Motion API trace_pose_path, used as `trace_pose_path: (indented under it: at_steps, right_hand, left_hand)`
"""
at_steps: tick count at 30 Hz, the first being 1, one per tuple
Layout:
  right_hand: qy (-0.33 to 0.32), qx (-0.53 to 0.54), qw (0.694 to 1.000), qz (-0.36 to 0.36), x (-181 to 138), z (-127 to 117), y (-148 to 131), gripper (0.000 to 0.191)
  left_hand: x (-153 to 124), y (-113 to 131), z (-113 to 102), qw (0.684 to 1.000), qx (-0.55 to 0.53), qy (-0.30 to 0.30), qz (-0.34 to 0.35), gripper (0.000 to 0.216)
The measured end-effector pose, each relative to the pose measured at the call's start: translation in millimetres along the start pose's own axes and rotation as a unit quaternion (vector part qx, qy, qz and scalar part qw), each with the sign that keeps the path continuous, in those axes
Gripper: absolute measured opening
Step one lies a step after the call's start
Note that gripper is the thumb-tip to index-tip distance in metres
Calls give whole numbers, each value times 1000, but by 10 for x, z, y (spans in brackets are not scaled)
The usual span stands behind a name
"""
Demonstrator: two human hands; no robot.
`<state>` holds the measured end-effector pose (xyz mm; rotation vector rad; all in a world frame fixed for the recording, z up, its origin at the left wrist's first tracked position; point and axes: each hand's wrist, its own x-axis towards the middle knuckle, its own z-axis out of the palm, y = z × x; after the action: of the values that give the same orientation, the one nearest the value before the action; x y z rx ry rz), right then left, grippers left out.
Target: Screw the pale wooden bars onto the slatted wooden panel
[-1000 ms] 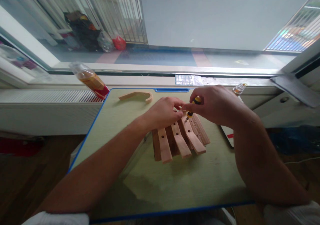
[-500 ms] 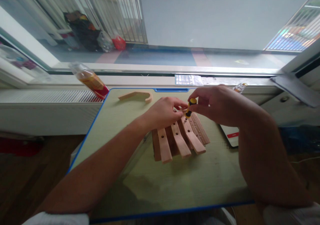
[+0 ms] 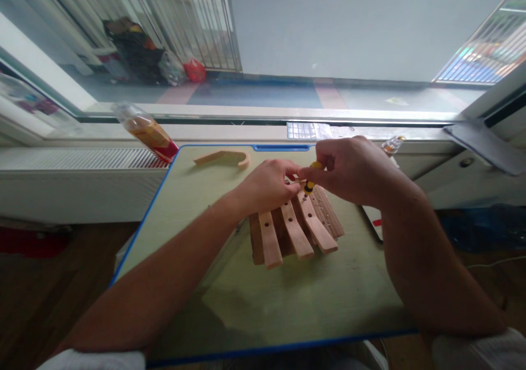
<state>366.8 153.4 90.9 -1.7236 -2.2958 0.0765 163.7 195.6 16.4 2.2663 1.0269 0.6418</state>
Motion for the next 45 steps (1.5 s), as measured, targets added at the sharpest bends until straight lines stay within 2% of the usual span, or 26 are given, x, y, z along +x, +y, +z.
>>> trace_pose_path:
  at_steps: [4, 11, 15, 20, 24, 30, 37, 45]
  right_hand:
    - [-25, -5, 1000, -3, -5, -27, 32, 45]
    - [-77, 47, 994, -59, -18, -68, 100, 30]
    - [-79, 54, 992, -83, -34, -74, 128, 19]
    - [-89, 105, 984, -110, -35, -47, 93, 32]
    - [-96, 122, 978, -138, -29, -38, 74, 25]
    - [-67, 71, 988, -117, -41, -32, 107, 14]
    - [-53, -19, 996, -74, -46, -28, 125, 21]
    - [-26, 10, 998, -65, -28, 11, 95, 33]
  left_hand:
    - [-4, 4, 1, 1000, -12, -4, -2, 30]
    - [-2, 6, -15, 1000, -14, -4, -3, 26]
    - [-5, 25, -19, 1000, -2, -7, 4, 24]
    - [1, 24, -6, 1000, 6, -1, -9, 21]
    - [5, 24, -4, 1000, 10, -1, -9, 21]
    - [-2, 25, 8, 1000, -7, 4, -5, 35]
    - [-7, 7, 15, 1000, -10, 1, -9, 37]
    - [7, 26, 16, 1000, -6, 0, 3, 34]
